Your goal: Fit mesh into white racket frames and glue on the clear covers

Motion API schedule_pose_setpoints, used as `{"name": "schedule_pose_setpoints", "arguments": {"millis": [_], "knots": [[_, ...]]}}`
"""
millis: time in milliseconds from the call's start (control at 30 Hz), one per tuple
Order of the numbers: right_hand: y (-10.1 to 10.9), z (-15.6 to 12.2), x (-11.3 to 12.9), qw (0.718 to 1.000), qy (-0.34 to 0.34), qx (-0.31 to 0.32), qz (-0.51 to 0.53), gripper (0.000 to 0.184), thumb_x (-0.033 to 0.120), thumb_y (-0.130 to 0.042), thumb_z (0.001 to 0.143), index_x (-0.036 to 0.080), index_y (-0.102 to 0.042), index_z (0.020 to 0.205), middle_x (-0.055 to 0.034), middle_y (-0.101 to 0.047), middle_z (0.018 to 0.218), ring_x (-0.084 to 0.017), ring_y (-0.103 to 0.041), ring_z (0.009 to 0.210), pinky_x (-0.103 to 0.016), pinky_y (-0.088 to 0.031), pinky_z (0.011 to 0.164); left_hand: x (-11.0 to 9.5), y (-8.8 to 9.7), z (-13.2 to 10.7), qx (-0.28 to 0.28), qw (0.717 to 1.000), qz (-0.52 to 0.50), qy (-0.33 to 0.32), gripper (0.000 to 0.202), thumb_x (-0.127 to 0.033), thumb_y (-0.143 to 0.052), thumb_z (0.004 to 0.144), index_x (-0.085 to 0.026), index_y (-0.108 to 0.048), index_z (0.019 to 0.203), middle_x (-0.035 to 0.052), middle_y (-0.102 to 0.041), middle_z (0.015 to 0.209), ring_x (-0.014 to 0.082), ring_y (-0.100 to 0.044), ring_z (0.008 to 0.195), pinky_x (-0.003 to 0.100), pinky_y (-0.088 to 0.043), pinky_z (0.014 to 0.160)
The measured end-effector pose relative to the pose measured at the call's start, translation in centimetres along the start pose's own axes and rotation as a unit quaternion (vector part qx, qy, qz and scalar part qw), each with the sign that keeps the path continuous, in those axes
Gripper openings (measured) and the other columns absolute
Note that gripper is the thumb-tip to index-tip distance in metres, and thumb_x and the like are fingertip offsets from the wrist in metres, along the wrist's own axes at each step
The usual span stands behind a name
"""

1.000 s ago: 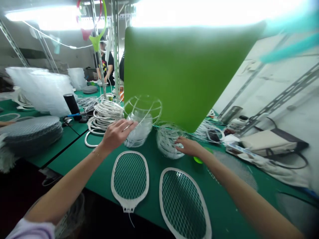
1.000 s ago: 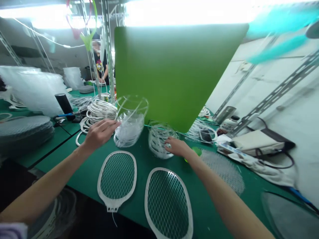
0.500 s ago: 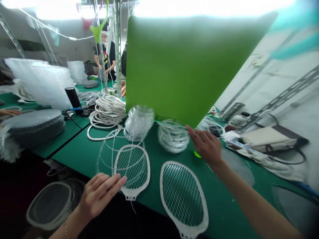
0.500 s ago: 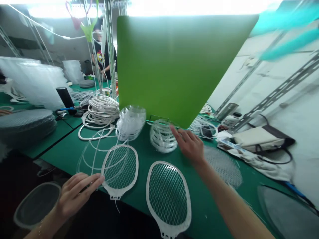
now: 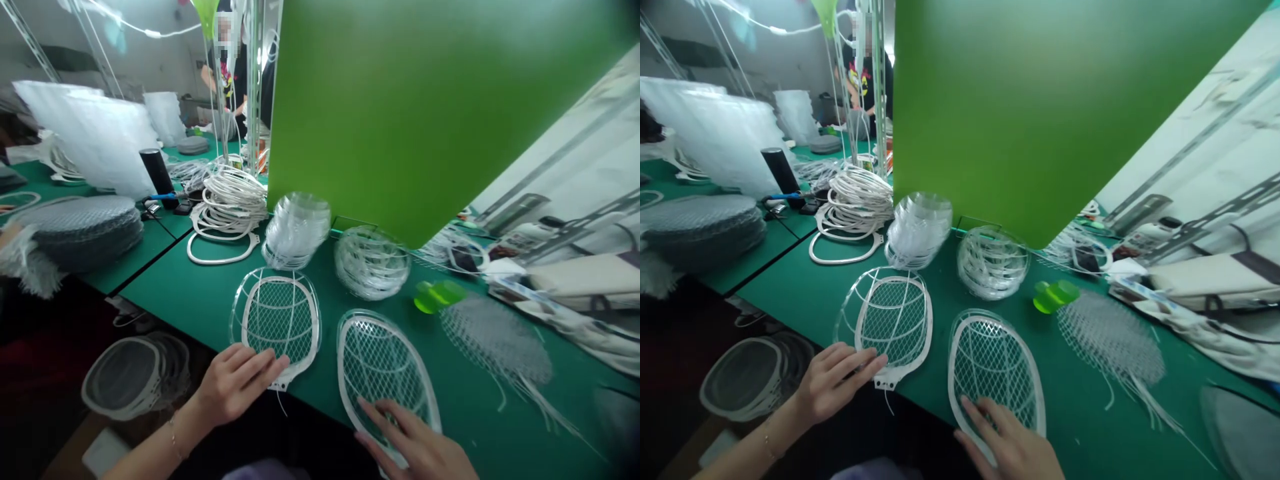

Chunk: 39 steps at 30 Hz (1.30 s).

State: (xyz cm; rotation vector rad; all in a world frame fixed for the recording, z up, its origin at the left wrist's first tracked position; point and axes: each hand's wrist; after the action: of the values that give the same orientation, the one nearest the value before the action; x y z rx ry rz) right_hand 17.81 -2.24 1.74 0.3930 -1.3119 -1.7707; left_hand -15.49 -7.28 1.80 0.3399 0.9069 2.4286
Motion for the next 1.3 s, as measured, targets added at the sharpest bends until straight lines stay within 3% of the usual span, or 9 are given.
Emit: {"name": "schedule_pose_setpoints", "arguments": {"millis": [133, 200, 267, 367, 467, 633, 767, 967, 1300], "knots": [[-1.4, 9.0, -0.4, 0.96, -0.182, -0.052, 0.207, 0.034, 0.044, -0.059, 0.094, 0.024, -0.072, 0.117, -0.008, -0.074, 0.096, -0.015, -0.066, 0.069, -0.024, -0.055, 0.058, -0.5, -0.4, 0.1, 0.018, 0.999, -0.012, -0.024, 0.028, -0.004, -0.059, 0.095, -0.008, -0.067, 0.121, 0.008, -0.076, 0.097, 0.016, -0.068, 0.075, 0.031, -0.051, 0.065], [-3.5, 14.4, -1.3, 0.895, -0.295, -0.047, 0.331, 0.045, 0.047, -0.063, 0.09, 0.02, -0.068, 0.125, -0.0099, -0.071, 0.108, -0.016, -0.066, 0.077, -0.023, -0.056, 0.057, -0.8, -0.7, 0.1, 0.029, 0.998, -0.027, -0.039, 0.027, -0.006, -0.059, 0.095, -0.007, -0.067, 0.12, 0.0076, -0.076, 0.096, 0.0159, -0.066, 0.072, 0.03, -0.05, 0.063], [-6.3, 18.9, -2.3, 0.804, -0.372, 0.038, 0.462, 0.041, 0.044, -0.068, 0.086, 0.014, -0.072, 0.115, -0.0099, -0.072, 0.097, -0.015, -0.064, 0.07, -0.022, -0.052, 0.049, -1.0, -0.7, 0.0, 0.041, 0.997, -0.043, -0.05, 0.026, -0.006, -0.058, 0.094, -0.007, -0.068, 0.118, 0.0063, -0.076, 0.093, 0.0148, -0.065, 0.07, 0.029, -0.05, 0.062], [-10.4, 22.6, -3.5, 0.771, -0.394, 0.078, 0.493, 0.026, 0.034, -0.068, 0.086, 0.009, -0.076, 0.09, -0.0061, -0.068, 0.071, -0.009, -0.054, 0.052, -0.018, -0.044, 0.041, -0.5, -0.1, 0.6, 0.072, 0.995, -0.062, -0.024, 0.027, -0.022, -0.06, 0.098, -0.016, -0.067, 0.122, 0.0046, -0.076, 0.109, 0.0166, -0.067, 0.086, 0.033, -0.053, 0.082], [-12.9, 23.2, -4.3, 0.775, -0.398, 0.079, 0.485, 0.02, 0.028, -0.067, 0.086, 0.009, -0.075, 0.082, -0.003, -0.064, 0.062, -0.006, -0.049, 0.047, -0.016, -0.043, 0.04, 1.8, -0.1, 2.6, 0.115, 0.989, -0.068, 0.058, 0.054, -0.055, -0.048, 0.098, -0.021, -0.058, 0.138, 0.0078, -0.06, 0.141, 0.0279, -0.056, 0.126, 0.051, -0.037, 0.114], [-14.4, 23.4, -4.8, 0.811, -0.376, 0.078, 0.441, 0.021, 0.028, -0.064, 0.088, 0.01, -0.075, 0.085, -0.0032, -0.065, 0.063, -0.009, -0.055, 0.047, -0.019, -0.046, 0.04, 7.5, -4.9, 6.2, 0.249, 0.943, -0.007, 0.22, 0.045, -0.042, -0.044, 0.101, -0.016, -0.065, 0.131, 0.0139, -0.058, 0.142, 0.0326, -0.049, 0.135, 0.054, -0.036, 0.115], [-14.8, 23.5, -4.8, 0.87, -0.331, 0.068, 0.359, 0.024, 0.026, -0.055, 0.092, 0.012, -0.074, 0.087, -0.0047, -0.067, 0.066, -0.014, -0.059, 0.05, -0.027, -0.051, 0.049, 9.6, -9.1, 5.8, 0.308, 0.925, 0.006, 0.224, 0.038, -0.041, -0.051, 0.096, -0.015, -0.075, 0.11, 0.0169, -0.059, 0.14, 0.0347, -0.047, 0.137, 0.056, -0.032, 0.118], [-14.8, 22.6, -4.4, 0.958, -0.209, 0.029, 0.195, 0.019, 0.023, -0.057, 0.092, 0.016, -0.074, 0.094, -0.0112, -0.069, 0.098, -0.025, -0.061, 0.099, -0.04, -0.048, 0.093, 10.0, -10.1, 4.1, 0.303, 0.928, -0.012, 0.216, 0.039, -0.043, -0.053, 0.094, -0.016, -0.076, 0.109, 0.015, -0.055, 0.145, 0.0333, -0.038, 0.144, 0.053, -0.024, 0.123], [-15.5, 23.4, -4.9, 0.993, -0.071, 0.073, 0.056, 0.018, 0.017, -0.051, 0.095, 0.019, -0.069, 0.094, -0.0088, -0.064, 0.096, -0.023, -0.058, 0.096, -0.035, -0.047, 0.087, 10.3, -10.3, 3.8, 0.295, 0.936, -0.034, 0.19, 0.039, -0.044, -0.056, 0.09, -0.016, -0.074, 0.112, 0.0123, -0.058, 0.141, 0.0338, -0.041, 0.142, 0.053, -0.02, 0.124]]}}
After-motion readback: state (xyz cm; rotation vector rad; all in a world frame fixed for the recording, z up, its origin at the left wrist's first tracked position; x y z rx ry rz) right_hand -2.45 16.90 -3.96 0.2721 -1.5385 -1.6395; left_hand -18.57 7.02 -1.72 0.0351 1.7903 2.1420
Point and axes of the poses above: each hand's wrist, its own z-axis towards the middle knuckle, its own y-axis out of the back of the hand, x = y × z
